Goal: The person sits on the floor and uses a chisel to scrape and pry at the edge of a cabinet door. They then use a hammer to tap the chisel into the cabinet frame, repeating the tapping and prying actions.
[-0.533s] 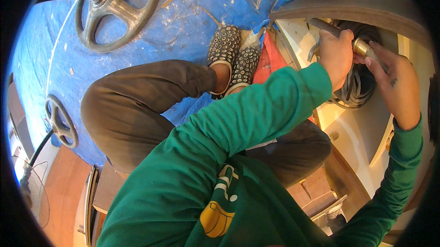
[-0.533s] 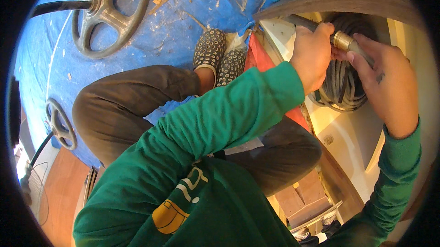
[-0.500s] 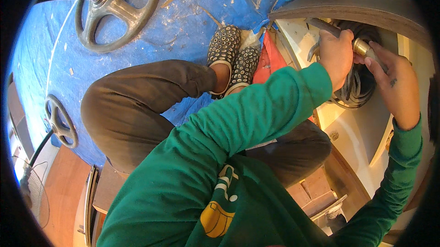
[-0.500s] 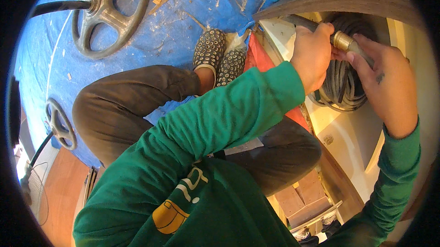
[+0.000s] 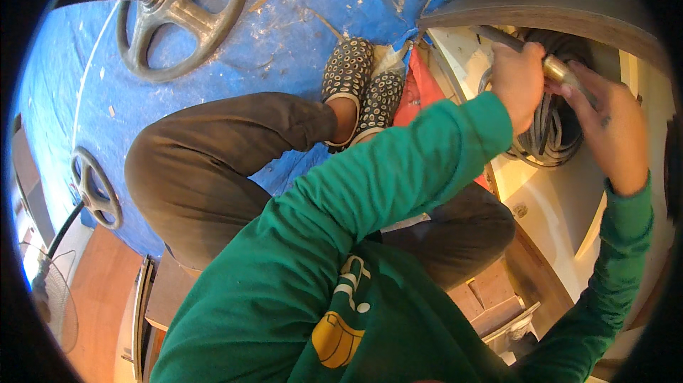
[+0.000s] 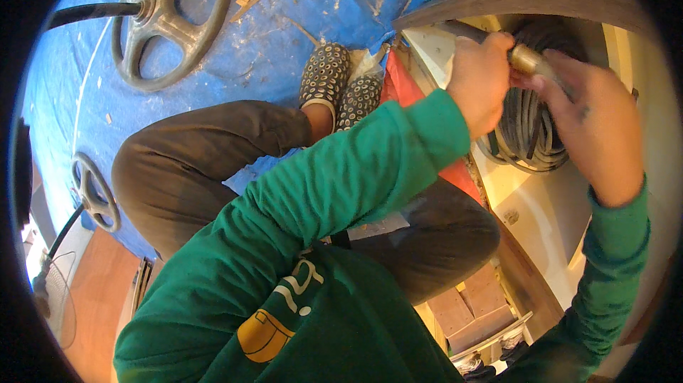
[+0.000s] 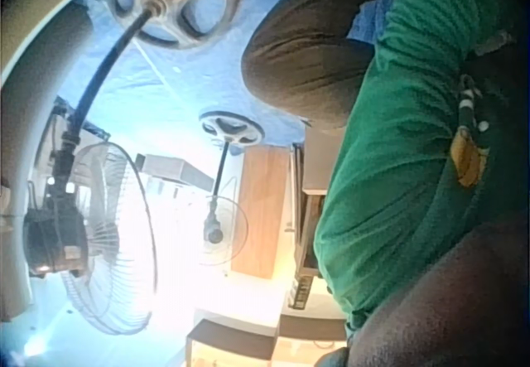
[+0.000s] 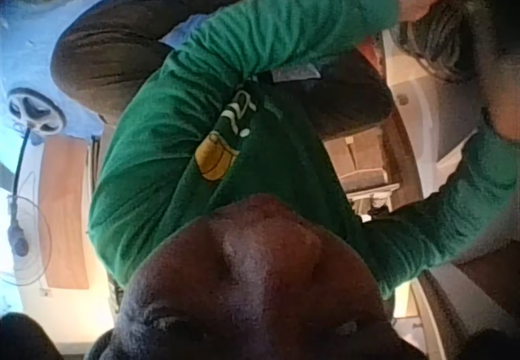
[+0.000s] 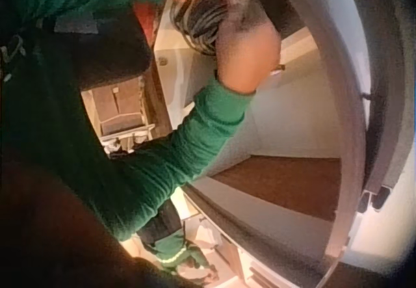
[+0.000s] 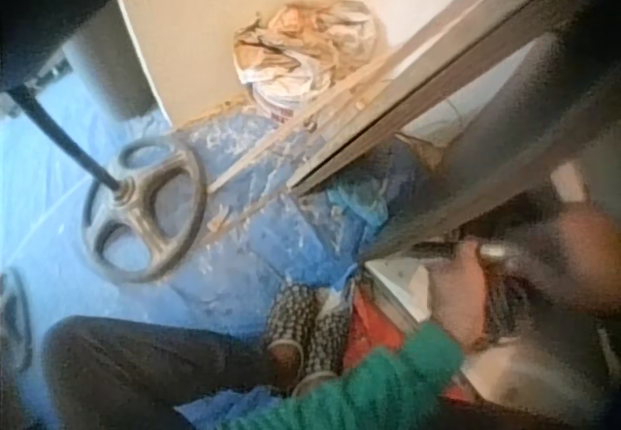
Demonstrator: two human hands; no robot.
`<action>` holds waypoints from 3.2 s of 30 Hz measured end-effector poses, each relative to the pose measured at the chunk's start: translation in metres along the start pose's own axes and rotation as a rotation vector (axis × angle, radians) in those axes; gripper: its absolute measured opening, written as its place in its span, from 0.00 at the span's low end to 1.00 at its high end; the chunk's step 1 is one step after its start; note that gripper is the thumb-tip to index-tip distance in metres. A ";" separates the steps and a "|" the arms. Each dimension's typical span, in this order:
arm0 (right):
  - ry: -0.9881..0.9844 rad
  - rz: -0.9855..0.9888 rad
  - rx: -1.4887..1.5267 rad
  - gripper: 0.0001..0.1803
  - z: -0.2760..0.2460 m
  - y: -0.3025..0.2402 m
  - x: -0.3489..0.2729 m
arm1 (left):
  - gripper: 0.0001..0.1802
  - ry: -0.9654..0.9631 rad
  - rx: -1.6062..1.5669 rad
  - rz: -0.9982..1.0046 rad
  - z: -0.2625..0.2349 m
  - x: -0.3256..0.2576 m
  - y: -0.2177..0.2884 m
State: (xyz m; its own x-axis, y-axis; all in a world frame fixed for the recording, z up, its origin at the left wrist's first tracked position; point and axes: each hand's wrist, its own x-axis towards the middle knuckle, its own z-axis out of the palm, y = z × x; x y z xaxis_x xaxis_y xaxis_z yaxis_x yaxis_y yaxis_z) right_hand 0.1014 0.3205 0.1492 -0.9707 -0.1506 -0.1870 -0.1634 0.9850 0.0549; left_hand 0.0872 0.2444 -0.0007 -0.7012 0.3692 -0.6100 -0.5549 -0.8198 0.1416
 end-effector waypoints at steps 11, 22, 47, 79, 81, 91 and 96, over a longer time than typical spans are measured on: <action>-0.023 0.092 0.080 0.18 0.005 -0.001 -0.003 | 0.23 0.004 0.074 -0.023 -0.004 0.001 0.001; -0.020 0.075 -0.044 0.19 0.003 -0.010 -0.004 | 0.19 -0.043 0.008 -0.017 -0.007 -0.001 0.006; -0.011 0.051 0.016 0.18 0.008 0.002 0.003 | 0.11 0.038 -0.031 -0.051 -0.005 0.003 -0.001; 0.019 -0.056 -0.085 0.17 0.010 -0.003 0.017 | 0.14 -0.146 -0.148 -0.038 -0.016 0.017 0.002; -0.009 -0.102 -0.128 0.17 0.013 -0.005 0.023 | 0.14 -0.122 -0.093 -0.053 -0.021 0.025 0.003; 0.011 -0.087 -0.112 0.15 0.016 -0.021 0.021 | 0.14 -0.111 -0.092 -0.082 -0.024 0.018 0.013; 0.007 -0.033 -0.093 0.14 0.007 -0.025 0.004 | 0.14 -0.176 -0.004 -0.085 -0.031 0.008 0.004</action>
State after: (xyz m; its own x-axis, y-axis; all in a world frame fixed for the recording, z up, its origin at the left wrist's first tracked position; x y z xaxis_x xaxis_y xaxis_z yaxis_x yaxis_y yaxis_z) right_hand 0.1025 0.2961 0.1401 -0.9657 -0.1840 -0.1832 -0.2109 0.9674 0.1400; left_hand 0.0930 0.2300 -0.0293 -0.7194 0.5080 -0.4738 -0.6141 -0.7839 0.0919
